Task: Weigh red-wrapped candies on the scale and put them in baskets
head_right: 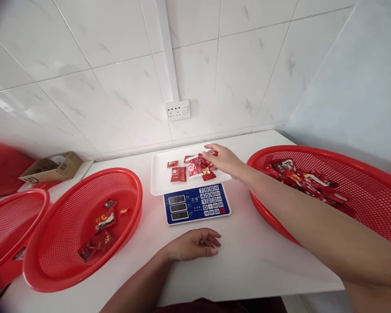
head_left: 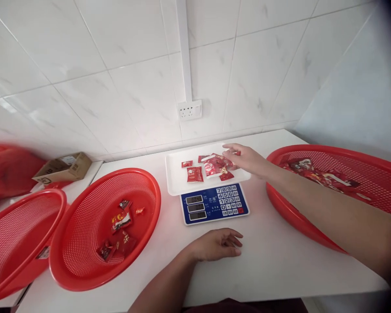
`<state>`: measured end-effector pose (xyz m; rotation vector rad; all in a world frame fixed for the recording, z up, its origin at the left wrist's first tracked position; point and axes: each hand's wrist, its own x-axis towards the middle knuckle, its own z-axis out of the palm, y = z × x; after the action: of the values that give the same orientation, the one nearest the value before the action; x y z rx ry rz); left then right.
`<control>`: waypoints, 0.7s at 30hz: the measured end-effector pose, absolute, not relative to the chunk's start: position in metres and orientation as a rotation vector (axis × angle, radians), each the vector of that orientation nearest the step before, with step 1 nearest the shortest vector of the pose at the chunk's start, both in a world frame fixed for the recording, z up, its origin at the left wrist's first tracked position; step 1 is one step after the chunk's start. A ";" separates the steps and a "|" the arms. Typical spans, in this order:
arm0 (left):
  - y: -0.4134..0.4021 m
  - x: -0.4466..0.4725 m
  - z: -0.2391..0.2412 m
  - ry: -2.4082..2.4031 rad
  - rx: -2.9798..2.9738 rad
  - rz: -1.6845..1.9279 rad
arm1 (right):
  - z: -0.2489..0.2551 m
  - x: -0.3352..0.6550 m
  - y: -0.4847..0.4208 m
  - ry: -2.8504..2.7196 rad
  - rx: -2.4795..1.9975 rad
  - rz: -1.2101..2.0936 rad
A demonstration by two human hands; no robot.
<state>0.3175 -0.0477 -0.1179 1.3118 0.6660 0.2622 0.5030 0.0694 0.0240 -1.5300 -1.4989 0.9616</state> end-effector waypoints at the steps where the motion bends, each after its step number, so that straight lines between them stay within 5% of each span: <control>1: -0.048 0.317 -0.117 0.666 1.315 0.256 | 0.025 0.504 0.066 -1.564 -1.561 0.902; 6: -0.048 0.318 -0.115 0.664 1.358 0.241 | 0.009 0.524 0.001 -1.745 -1.569 0.885; 14: -0.047 0.319 -0.118 0.589 1.347 0.288 | -0.087 0.511 -0.094 -1.503 -1.491 1.209; 21: -0.047 0.324 -0.117 0.652 1.071 0.341 | -0.128 0.496 -0.098 -1.534 -1.434 0.996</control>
<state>0.3237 -0.0467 -0.1166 1.0710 0.6518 0.3412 0.4958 -0.0976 -0.1284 -1.4341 -1.5335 0.9962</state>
